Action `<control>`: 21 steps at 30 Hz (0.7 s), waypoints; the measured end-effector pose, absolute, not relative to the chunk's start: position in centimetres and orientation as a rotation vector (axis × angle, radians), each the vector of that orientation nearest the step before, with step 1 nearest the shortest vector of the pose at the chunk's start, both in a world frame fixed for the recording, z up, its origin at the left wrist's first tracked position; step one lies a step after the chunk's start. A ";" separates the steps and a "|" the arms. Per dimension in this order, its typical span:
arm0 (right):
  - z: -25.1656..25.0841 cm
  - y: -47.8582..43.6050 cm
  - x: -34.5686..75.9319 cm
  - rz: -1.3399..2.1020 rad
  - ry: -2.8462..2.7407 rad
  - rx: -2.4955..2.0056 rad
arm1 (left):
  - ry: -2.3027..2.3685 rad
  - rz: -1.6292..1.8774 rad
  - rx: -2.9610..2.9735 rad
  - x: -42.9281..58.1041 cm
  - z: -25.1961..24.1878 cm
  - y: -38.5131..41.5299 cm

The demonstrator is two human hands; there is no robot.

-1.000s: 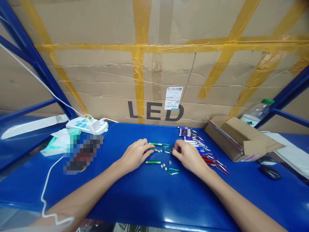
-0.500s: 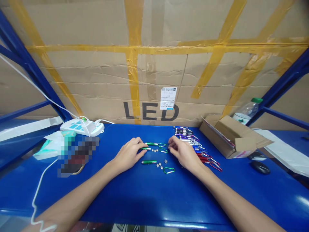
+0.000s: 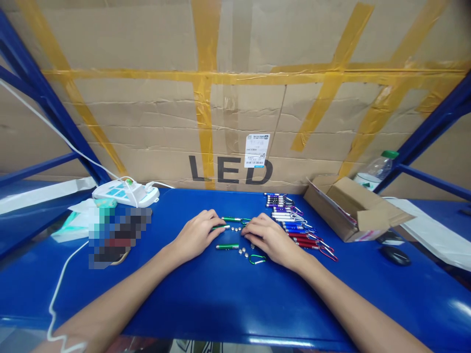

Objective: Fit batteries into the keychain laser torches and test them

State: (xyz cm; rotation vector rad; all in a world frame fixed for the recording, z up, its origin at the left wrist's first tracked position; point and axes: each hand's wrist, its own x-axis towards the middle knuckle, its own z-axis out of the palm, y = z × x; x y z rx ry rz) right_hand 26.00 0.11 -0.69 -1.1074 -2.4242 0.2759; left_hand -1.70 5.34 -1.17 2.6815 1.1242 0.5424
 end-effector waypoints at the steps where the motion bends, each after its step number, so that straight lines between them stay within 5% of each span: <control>1: -0.8 0.1 26.0 0.269 -2.419 -1.123 | 1.118 0.540 2.683 -1.7 -1.1 5.3; 21: -0.9 0.4 26.4 0.148 -2.355 -1.376 | 1.069 0.687 2.671 -1.7 -0.7 5.2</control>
